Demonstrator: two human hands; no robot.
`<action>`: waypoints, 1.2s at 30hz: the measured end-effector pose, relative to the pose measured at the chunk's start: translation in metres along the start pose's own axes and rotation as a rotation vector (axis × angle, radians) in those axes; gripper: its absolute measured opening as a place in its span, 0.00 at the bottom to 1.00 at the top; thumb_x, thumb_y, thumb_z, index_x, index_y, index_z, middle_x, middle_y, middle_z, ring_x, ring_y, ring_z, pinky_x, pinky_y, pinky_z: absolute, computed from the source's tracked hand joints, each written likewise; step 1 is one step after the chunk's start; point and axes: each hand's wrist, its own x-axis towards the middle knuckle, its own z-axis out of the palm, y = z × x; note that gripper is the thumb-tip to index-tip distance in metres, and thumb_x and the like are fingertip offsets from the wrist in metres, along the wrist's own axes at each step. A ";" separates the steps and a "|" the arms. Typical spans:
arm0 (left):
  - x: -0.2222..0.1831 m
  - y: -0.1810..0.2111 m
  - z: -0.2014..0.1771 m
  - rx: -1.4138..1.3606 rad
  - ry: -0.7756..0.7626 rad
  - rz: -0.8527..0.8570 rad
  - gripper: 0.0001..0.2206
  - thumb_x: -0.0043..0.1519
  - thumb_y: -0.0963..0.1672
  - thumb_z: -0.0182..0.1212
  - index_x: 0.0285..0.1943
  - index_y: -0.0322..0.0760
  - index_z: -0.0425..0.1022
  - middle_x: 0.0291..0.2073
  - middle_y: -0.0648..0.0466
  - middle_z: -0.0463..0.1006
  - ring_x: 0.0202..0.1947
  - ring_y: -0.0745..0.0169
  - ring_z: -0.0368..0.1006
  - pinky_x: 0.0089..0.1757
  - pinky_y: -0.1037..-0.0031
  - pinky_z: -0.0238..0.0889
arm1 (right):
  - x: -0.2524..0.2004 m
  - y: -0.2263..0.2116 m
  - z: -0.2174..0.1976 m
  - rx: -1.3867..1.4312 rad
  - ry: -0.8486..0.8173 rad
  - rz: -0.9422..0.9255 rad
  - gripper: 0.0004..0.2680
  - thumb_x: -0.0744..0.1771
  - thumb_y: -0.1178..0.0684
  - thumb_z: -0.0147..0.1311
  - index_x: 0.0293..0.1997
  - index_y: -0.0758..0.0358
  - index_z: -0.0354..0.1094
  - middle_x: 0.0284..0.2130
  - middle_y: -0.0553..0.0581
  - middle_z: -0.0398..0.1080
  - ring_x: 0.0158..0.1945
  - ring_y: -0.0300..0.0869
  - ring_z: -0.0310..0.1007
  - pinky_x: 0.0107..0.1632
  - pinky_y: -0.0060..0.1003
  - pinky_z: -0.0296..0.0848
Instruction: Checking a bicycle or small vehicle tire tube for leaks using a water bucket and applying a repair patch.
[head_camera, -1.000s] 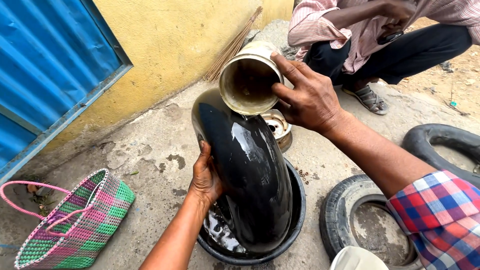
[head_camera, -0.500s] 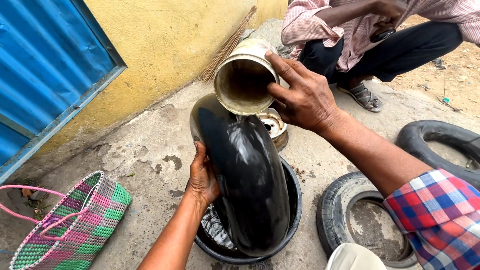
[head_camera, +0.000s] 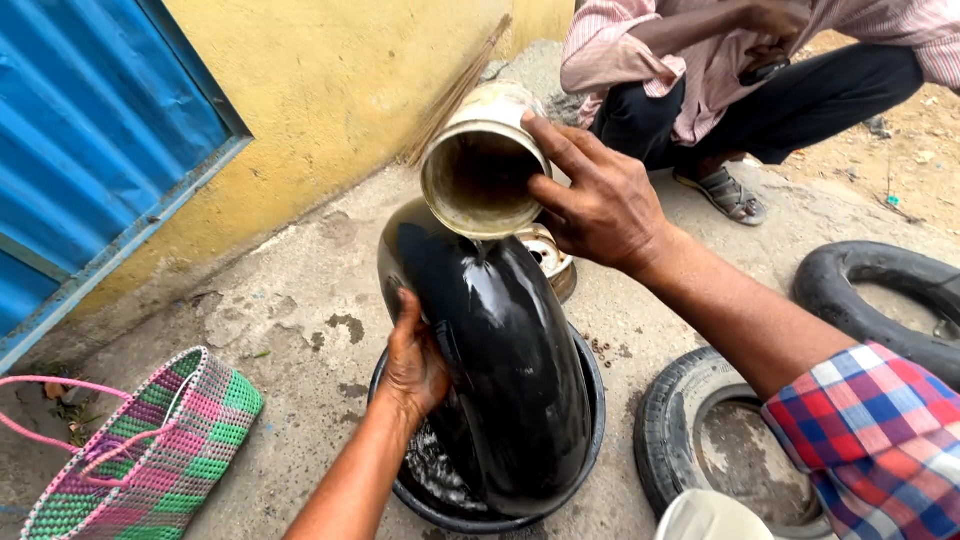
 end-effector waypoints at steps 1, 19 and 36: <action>-0.001 0.000 0.001 0.001 -0.002 0.007 0.51 0.42 0.69 0.57 0.71 0.40 0.64 0.61 0.45 0.75 0.65 0.44 0.67 0.59 0.42 0.62 | 0.000 0.001 0.000 -0.003 0.006 -0.004 0.13 0.60 0.49 0.70 0.38 0.60 0.68 0.67 0.66 0.62 0.61 0.55 0.72 0.54 0.44 0.79; -0.007 -0.002 0.001 -0.061 -0.051 -0.013 0.49 0.43 0.67 0.61 0.69 0.40 0.67 0.60 0.45 0.76 0.62 0.45 0.71 0.58 0.48 0.67 | 0.005 0.002 -0.001 0.001 0.006 0.025 0.11 0.58 0.53 0.66 0.35 0.62 0.68 0.66 0.66 0.63 0.60 0.55 0.73 0.53 0.44 0.78; -0.008 -0.001 0.009 -0.063 -0.067 0.034 0.52 0.41 0.66 0.67 0.73 0.41 0.60 0.66 0.48 0.70 0.68 0.47 0.64 0.62 0.47 0.59 | -0.002 0.001 -0.001 -0.034 0.001 -0.020 0.09 0.61 0.54 0.68 0.34 0.59 0.68 0.70 0.62 0.60 0.64 0.52 0.72 0.55 0.41 0.79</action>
